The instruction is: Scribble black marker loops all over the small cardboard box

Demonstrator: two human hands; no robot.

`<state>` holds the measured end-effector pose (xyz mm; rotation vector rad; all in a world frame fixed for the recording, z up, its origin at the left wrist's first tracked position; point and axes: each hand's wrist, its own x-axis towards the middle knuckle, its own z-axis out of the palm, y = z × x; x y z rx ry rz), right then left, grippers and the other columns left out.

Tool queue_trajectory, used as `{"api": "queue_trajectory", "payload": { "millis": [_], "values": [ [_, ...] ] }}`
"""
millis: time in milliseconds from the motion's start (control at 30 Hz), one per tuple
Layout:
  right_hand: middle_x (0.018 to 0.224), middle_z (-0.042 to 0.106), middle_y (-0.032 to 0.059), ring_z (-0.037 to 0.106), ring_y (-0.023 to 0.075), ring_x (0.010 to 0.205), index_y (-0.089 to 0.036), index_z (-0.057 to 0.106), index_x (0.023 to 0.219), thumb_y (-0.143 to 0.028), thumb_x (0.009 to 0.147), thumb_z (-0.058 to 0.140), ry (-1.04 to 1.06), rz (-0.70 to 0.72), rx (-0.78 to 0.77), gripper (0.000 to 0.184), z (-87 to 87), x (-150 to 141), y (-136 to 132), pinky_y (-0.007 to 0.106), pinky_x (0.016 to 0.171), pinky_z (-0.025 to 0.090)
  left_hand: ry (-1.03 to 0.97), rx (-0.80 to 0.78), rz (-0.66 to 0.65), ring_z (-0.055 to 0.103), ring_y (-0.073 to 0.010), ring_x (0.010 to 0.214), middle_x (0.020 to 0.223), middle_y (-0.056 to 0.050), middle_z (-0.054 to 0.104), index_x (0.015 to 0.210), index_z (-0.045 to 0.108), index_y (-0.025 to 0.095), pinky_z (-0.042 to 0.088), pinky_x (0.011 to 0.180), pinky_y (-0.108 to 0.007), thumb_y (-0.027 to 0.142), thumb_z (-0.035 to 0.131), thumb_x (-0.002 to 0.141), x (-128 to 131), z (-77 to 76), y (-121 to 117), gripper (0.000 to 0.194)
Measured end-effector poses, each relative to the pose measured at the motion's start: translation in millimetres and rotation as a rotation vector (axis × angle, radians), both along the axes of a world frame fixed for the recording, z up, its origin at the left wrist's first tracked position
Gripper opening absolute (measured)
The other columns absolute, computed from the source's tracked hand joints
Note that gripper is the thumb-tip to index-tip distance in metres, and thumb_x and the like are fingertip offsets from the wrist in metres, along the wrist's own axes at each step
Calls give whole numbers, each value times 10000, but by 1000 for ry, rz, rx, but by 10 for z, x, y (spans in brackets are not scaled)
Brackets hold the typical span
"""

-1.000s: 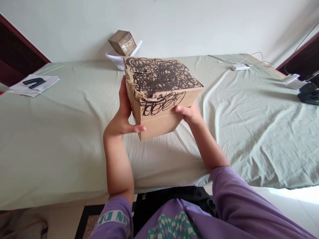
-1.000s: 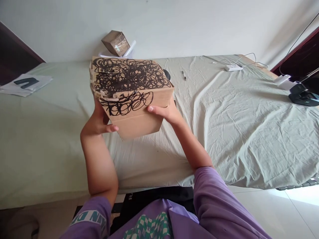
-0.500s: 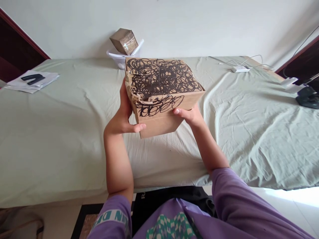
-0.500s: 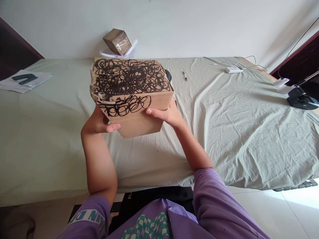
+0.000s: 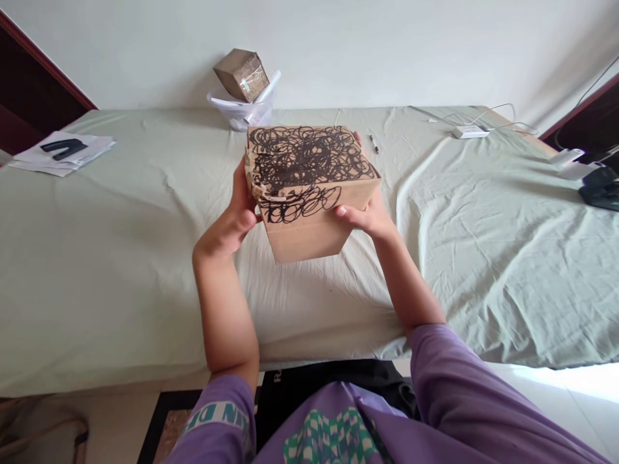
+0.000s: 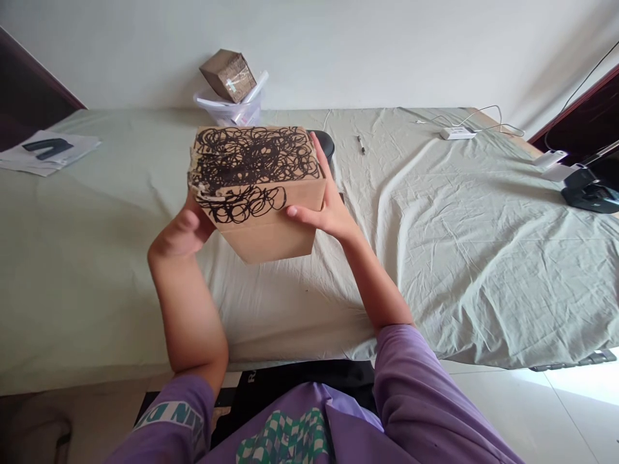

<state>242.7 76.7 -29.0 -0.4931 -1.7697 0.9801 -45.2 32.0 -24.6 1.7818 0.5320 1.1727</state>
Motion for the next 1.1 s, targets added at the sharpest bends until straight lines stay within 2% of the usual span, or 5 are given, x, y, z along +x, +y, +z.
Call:
{"api": "queue_trajectory", "payload": {
  "millis": [367,533,767,967,1100],
  "values": [
    [1885,128,143,85,476,1758,-293,-138,1813,-914,664,861,-338,-87,289,1644,-358,-73,195,676,1445,72,311,-221,291,229,-368,1761,1900,-38,161,1762,-40,416,280,1433,-597,377,802,818,-176,61,-3,1266],
    [1888,101,169,107,478,1747,-274,-172,1806,-900,664,872,-371,-32,265,1670,-518,-189,199,685,1437,74,537,-225,317,284,-396,1744,1889,-52,230,1796,138,366,259,1441,-615,324,826,848,-329,200,-140,1172],
    [1827,331,150,465,405,1610,-331,51,1824,-1003,817,582,-193,185,-115,1323,-684,-223,288,596,1301,442,598,-354,322,402,-402,1681,1854,-55,334,1795,232,364,325,1419,-608,379,812,894,-459,266,-232,1071],
    [1379,730,194,713,295,1225,-140,506,1587,-519,1049,518,-704,-566,-284,658,-850,-120,484,429,1079,573,740,-271,408,422,-376,1663,1811,-45,361,1753,306,459,341,1399,-636,360,804,891,-356,217,-191,1000],
    [1279,771,287,725,434,1184,-63,608,1480,-310,950,686,-983,-633,-302,590,-1001,-205,415,553,1065,538,694,-253,334,372,-375,1692,1833,-40,340,1782,241,417,273,1433,-613,402,764,934,-384,204,-171,997]
  ]
}}
